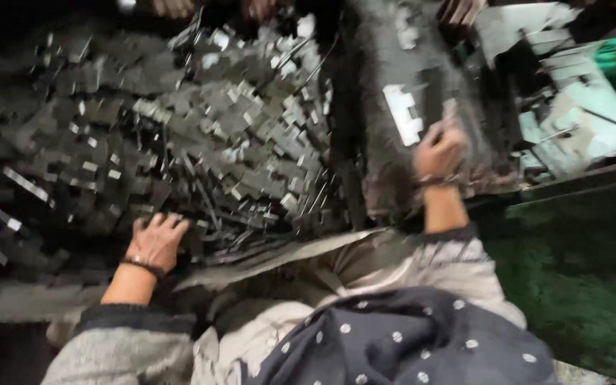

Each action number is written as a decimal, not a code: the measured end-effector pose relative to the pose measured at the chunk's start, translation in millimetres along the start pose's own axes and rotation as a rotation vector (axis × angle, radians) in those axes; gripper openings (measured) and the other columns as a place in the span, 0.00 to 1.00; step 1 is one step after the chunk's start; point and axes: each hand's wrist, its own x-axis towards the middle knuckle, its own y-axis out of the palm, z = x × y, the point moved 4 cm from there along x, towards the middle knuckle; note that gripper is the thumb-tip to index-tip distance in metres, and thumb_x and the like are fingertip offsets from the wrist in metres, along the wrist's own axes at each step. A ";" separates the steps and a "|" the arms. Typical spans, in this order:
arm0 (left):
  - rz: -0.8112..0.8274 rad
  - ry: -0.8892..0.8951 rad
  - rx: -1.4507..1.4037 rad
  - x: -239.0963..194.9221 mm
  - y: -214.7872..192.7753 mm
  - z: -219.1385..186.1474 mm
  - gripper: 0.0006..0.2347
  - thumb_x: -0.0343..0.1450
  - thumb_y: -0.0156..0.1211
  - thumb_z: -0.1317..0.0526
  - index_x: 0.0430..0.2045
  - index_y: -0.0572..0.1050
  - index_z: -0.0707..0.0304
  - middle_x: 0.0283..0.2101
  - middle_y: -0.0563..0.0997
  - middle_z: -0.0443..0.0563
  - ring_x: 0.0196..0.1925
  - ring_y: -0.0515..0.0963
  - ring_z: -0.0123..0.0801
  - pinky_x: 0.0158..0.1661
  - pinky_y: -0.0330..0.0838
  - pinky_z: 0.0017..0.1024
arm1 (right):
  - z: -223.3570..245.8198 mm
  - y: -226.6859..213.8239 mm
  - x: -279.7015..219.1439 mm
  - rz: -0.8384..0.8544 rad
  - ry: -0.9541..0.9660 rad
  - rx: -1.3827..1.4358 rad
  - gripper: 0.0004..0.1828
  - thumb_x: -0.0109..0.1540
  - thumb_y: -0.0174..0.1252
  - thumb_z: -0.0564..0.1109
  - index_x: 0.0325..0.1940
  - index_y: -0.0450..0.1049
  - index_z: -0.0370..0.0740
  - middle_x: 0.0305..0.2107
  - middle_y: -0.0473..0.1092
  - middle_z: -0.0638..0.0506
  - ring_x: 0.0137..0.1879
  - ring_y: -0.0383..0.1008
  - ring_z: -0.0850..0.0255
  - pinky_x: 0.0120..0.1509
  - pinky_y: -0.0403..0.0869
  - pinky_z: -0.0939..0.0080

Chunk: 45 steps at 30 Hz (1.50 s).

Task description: The person assembles metal hinges by hand, picking metal plates and pins from a container, fitting the pieces together, and placing the assembled hinges onto a padded surface.

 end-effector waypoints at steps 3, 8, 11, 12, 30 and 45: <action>-0.170 0.031 -0.077 -9.2 14.2 3.7 0.21 0.67 0.58 0.63 0.56 0.73 0.49 0.58 0.74 0.51 0.61 0.72 0.45 0.55 0.67 0.46 | -54.3 29.8 3.3 0.476 -0.021 0.013 0.33 0.60 0.50 0.30 0.71 0.64 0.17 0.53 0.70 0.28 0.54 0.73 0.33 0.57 0.74 0.41; -0.145 -0.029 -0.052 -12.2 3.9 -10.0 0.23 0.62 0.58 0.62 0.55 0.72 0.50 0.57 0.72 0.50 0.59 0.71 0.44 0.52 0.69 0.50 | 28.2 5.1 26.1 0.669 -0.111 0.002 0.29 0.63 0.56 0.37 0.68 0.65 0.23 0.58 0.68 0.28 0.48 0.74 0.35 0.53 0.73 0.40; -0.230 0.013 -0.030 -5.7 -3.0 -8.9 0.21 0.60 0.57 0.63 0.50 0.73 0.52 0.53 0.74 0.49 0.57 0.75 0.44 0.52 0.72 0.48 | 157.3 -13.1 -2.1 0.722 -0.473 0.345 0.19 0.63 0.57 0.36 0.58 0.73 0.33 0.55 0.70 0.38 0.60 0.72 0.40 0.66 0.74 0.44; -0.266 0.043 -0.035 -2.4 -1.4 -7.5 0.20 0.59 0.57 0.64 0.48 0.73 0.53 0.52 0.75 0.50 0.56 0.77 0.45 0.52 0.73 0.47 | 200.4 -19.4 -13.5 0.707 -0.611 0.630 0.30 0.49 0.53 0.32 0.56 0.75 0.42 0.55 0.70 0.40 0.62 0.73 0.40 0.67 0.74 0.46; -0.708 0.107 -1.797 -4.5 -103.7 2.8 0.07 0.66 0.63 0.66 0.35 0.77 0.61 0.48 0.81 0.51 0.52 0.81 0.43 0.52 0.76 0.35 | 224.4 -10.6 -5.6 0.983 -0.282 1.234 0.09 0.59 0.66 0.34 0.41 0.79 0.42 0.37 0.77 0.47 0.43 0.79 0.55 0.48 0.77 0.53; -0.824 -0.281 -1.568 27.7 -53.6 -69.9 0.05 0.79 0.55 0.62 0.46 0.76 0.54 0.46 0.80 0.44 0.48 0.78 0.35 0.53 0.74 0.40 | 215.9 -47.9 -36.1 0.697 1.897 2.060 0.28 0.57 0.48 0.35 0.62 0.65 0.25 0.47 0.70 0.26 0.41 0.75 0.46 0.46 0.77 0.53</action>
